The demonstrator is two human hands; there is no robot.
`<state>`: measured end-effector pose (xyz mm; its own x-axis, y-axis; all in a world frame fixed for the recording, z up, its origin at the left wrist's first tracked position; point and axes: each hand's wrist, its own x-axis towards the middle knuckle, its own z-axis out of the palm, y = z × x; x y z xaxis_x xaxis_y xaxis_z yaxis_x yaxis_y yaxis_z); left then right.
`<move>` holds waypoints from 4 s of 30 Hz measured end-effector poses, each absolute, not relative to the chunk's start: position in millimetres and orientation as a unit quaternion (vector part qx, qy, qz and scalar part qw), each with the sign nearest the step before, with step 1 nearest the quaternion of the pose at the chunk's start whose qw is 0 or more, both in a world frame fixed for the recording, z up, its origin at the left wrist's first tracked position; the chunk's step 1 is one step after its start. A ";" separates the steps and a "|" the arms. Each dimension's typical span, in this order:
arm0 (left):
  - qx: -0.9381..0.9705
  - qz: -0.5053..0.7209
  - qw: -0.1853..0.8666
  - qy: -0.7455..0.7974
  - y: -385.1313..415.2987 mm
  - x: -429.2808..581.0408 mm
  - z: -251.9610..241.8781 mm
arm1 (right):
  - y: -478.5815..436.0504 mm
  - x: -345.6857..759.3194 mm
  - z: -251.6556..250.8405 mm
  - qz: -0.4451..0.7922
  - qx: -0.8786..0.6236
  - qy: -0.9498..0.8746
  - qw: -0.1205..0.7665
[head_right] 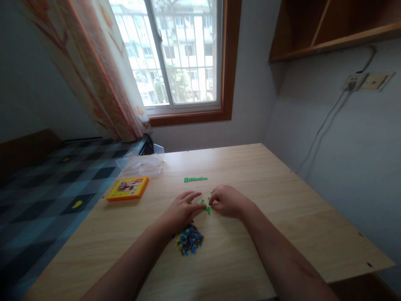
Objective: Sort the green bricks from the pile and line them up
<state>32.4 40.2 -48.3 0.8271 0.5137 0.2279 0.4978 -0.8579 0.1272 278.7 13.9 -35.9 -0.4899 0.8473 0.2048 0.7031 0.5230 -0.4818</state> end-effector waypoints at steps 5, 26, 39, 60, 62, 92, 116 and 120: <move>0.958 0.107 0.036 0.263 39.2 32.3 -45.1 | 13.4 279.9 -30.5 0.179 -0.462 -0.842 0.215; 0.826 0.325 0.194 0.418 63.7 15.6 -56.6 | 15.8 283.8 -27.8 0.221 -0.476 -0.834 0.169; 0.777 0.376 0.232 0.448 69.7 13.0 -59.9 | 3.2 265.2 -33.4 0.186 -0.460 -0.858 0.136; 0.943 0.193 0.079 0.258 40.8 26.0 -40.2 | 6.3 268.3 -27.6 0.163 -0.483 -0.852 0.117; 0.946 0.182 0.077 0.259 39.8 26.2 -39.4 | 4.9 266.6 -28.9 0.164 -0.480 -0.853 0.121; 0.936 0.179 0.084 0.290 42.9 24.8 -40.0 | 4.6 259.4 -33.9 0.147 -0.467 -0.868 0.081; 0.840 0.173 0.030 0.513 68.8 -1.1 -42.3 | 46.1 297.8 -63.4 0.101 -0.684 -0.699 0.180; 0.840 0.165 0.028 0.517 71.8 8.0 -48.1 | 49.0 285.9 -65.8 0.082 -0.689 -0.695 0.190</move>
<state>8.0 71.8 -48.1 0.4116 0.8766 0.2493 0.8583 -0.4648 0.2174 285.9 49.0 -65.8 0.0215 0.9883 0.1507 0.9256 0.0373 -0.3768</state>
